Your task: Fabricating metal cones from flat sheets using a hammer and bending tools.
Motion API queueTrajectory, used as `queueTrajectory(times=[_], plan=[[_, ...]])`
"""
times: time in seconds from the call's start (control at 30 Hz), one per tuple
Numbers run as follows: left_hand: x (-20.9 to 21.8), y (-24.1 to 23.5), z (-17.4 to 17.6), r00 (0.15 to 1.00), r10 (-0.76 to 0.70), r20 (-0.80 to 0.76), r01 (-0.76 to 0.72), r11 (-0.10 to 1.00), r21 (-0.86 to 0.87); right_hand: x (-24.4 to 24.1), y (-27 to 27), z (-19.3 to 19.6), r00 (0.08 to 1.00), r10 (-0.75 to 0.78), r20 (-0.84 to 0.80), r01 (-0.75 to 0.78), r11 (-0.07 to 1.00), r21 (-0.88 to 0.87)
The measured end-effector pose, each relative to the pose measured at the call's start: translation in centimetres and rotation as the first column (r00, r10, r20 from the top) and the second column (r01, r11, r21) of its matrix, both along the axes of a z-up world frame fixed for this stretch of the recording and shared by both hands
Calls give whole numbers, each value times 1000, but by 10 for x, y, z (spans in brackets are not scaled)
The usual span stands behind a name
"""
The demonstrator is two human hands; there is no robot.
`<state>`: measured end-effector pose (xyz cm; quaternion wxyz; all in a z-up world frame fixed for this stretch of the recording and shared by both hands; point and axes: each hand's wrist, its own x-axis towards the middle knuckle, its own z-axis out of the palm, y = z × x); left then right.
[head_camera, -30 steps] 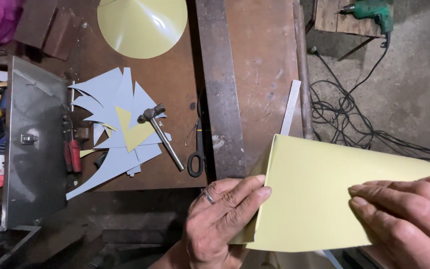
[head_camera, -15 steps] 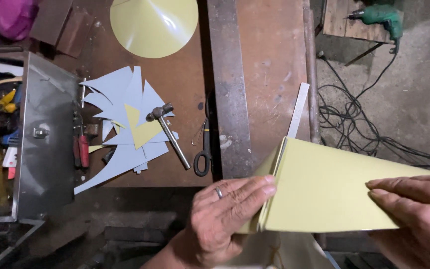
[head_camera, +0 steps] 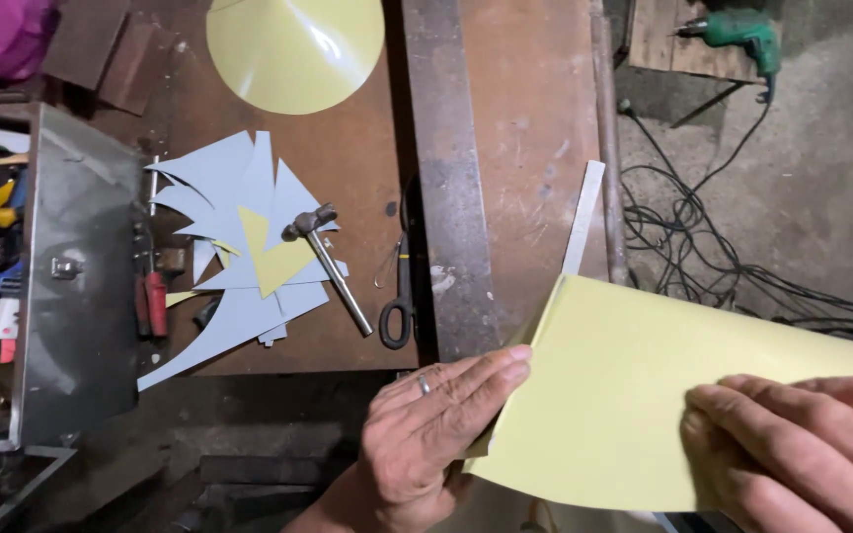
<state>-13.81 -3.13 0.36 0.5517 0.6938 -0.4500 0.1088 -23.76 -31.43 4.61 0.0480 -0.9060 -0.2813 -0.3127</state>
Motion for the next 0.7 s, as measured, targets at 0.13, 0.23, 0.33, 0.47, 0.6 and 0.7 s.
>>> queueTrajectory(times=[0.13, 0.23, 0.33, 0.47, 0.6, 0.7], plan=[[-6, -4, 3, 997, 44, -58, -48, 997, -57, 4, 10, 14, 999, 2, -33, -2, 1000, 9], [-6, -5, 5, 990, 127, -58, -131, 988, -78, 3, 12, 16, 998, 9, -56, -8, 1000, 21], [3, 1, 11, 999, 34, 0, -34, 999, -19, 0, 12, 14, 995, -51, -89, 59, 994, 87], [13, 7, 14, 994, -105, 35, 105, 994, -8, 0, 13, 14, 994, -26, -103, 34, 996, 82], [7, 19, 1, 990, -140, 26, 139, 990, 18, -3, 21, 11, 996, -25, -84, 36, 991, 131], [-4, 19, 1, 997, -11, -73, 14, 999, 44, -10, 36, 14, 992, -58, -114, 67, 994, 81]])
